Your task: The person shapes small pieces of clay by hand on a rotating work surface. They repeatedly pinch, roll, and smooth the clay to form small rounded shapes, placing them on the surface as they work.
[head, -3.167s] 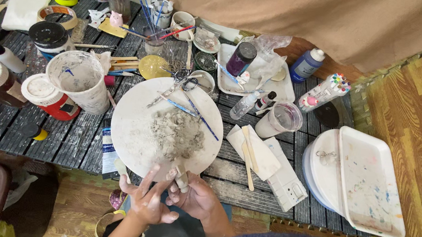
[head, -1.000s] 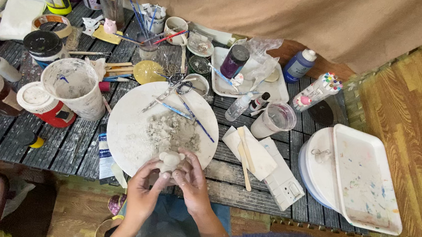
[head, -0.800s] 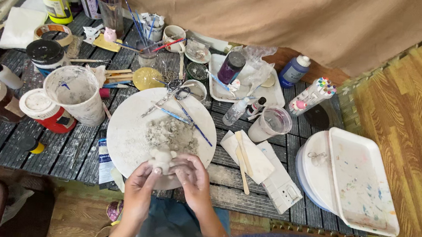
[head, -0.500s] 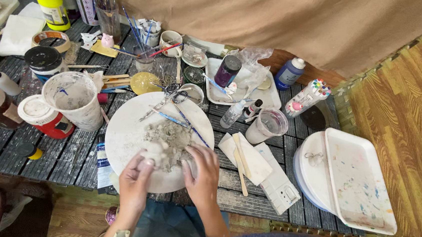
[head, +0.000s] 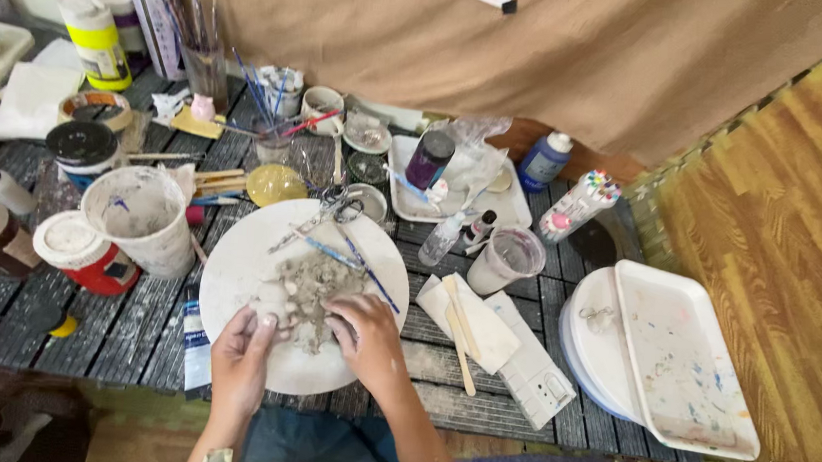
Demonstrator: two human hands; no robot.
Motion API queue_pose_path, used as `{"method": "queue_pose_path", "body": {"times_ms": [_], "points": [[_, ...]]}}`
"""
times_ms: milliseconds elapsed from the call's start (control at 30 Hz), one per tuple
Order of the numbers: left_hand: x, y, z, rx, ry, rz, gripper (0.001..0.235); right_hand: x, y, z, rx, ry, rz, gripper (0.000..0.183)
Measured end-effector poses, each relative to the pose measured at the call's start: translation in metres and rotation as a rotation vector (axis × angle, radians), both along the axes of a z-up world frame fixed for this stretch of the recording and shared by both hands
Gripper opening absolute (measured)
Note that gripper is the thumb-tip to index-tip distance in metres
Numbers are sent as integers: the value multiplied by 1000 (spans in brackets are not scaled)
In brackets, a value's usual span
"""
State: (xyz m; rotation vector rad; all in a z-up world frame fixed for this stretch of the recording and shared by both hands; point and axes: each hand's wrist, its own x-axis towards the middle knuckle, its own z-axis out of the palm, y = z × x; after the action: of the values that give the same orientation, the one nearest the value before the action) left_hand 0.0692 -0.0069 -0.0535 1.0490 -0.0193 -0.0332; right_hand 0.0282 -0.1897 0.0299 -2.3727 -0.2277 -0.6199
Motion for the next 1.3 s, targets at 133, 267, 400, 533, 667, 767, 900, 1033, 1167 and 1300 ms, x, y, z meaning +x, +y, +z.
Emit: {"method": "queue_pose_path", "body": {"times_ms": [133,267,400,533,667,767,900,1033,1167,1300], "points": [[-7,1,-2,37,-10,-23,29,-2,5,-1,6,-5,-82,9],[0,0,-1,11,-38,-45,32,-7,10,5,-1,-69,-136,7],[2,-1,-8,9,-12,-48,34,-11,10,4,42,-24,-177,10],[5,1,-13,-12,6,-75,35,-15,5,0,-52,-115,-89,9],[9,0,-17,-28,-4,-68,34,-13,0,0,-86,-114,-58,7],[7,0,-16,-23,-5,-61,34,-15,-1,5,-52,-6,-53,7],[6,3,-11,-10,-1,-93,34,-17,2,13,-9,-33,4,33],[5,5,-7,77,34,-89,37,-13,2,10,-90,-45,-31,18],[3,6,-5,53,50,-85,37,-14,-1,-1,30,-180,-51,16],[3,6,-9,32,61,-64,37,-19,-9,-17,449,9,-44,18]]}}
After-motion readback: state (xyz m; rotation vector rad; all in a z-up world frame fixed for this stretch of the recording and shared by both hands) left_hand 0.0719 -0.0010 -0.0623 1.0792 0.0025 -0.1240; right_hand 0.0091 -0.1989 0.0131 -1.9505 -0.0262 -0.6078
